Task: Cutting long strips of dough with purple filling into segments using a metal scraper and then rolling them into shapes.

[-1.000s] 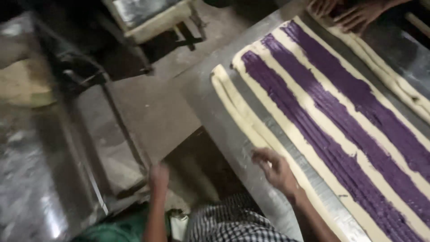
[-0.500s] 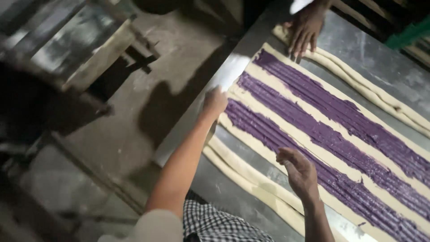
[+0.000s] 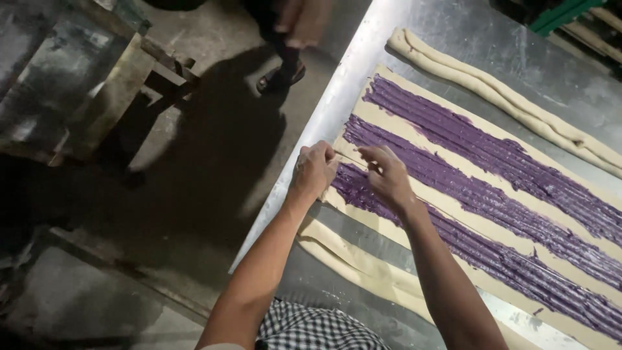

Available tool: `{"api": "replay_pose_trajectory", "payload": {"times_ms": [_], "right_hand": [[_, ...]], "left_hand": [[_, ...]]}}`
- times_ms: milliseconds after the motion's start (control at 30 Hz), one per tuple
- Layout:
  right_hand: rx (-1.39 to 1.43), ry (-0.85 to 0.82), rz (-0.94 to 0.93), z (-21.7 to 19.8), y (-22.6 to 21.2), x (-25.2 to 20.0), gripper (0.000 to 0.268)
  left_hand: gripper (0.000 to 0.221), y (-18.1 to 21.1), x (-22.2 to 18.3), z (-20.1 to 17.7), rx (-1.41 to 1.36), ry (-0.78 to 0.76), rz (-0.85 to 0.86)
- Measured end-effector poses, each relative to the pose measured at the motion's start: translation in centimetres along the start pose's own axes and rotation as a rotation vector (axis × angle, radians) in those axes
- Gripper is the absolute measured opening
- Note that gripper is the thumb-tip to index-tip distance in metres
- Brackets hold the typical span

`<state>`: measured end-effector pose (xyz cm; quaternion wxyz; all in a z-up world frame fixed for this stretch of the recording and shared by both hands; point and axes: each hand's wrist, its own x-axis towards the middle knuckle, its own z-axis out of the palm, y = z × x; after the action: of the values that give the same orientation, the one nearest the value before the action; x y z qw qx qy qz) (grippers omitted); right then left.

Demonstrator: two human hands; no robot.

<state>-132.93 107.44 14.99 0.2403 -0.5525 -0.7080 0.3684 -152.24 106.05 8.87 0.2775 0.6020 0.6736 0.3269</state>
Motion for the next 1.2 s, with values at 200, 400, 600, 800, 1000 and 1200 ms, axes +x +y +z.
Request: {"api": "replay_pose_trajectory", "payload": {"times_ms": [200,400,600,800,1000,1200], "right_hand": [[-0.226,-0.147,-0.286,3.1,2.9,3.9,0.058],[-0.391,-0.367,-0.36,4.0,3.9,5.4,0.042],[-0.576,-0.405,-0.314,3.1,2.9,3.9,0.045],[-0.507,-0.322,-0.322,2.5,2.0,1.4,0.041],[-0.363,-0.414,-0.241,1.4,0.1,0.1,0.049],[-0.226,-0.486,-0.132,0.6,0.4,-1.2,0.047]], "left_hand": [[0.026,-1.2,-0.3,-0.7,-0.143,-0.118,0.035],[0.02,-2.2,-1.0,-1.5,-0.188,-0.136,0.246],[0.014,-1.8,-1.0,-2.5,-0.247,-0.243,0.191],[0.022,-1.1,-1.1,-2.8,-0.209,-0.333,0.166],[0.042,-0.7,-1.6,-1.7,0.048,-0.366,0.342],[0.043,-1.1,-2.9,-1.5,0.115,-0.385,0.401]]}}
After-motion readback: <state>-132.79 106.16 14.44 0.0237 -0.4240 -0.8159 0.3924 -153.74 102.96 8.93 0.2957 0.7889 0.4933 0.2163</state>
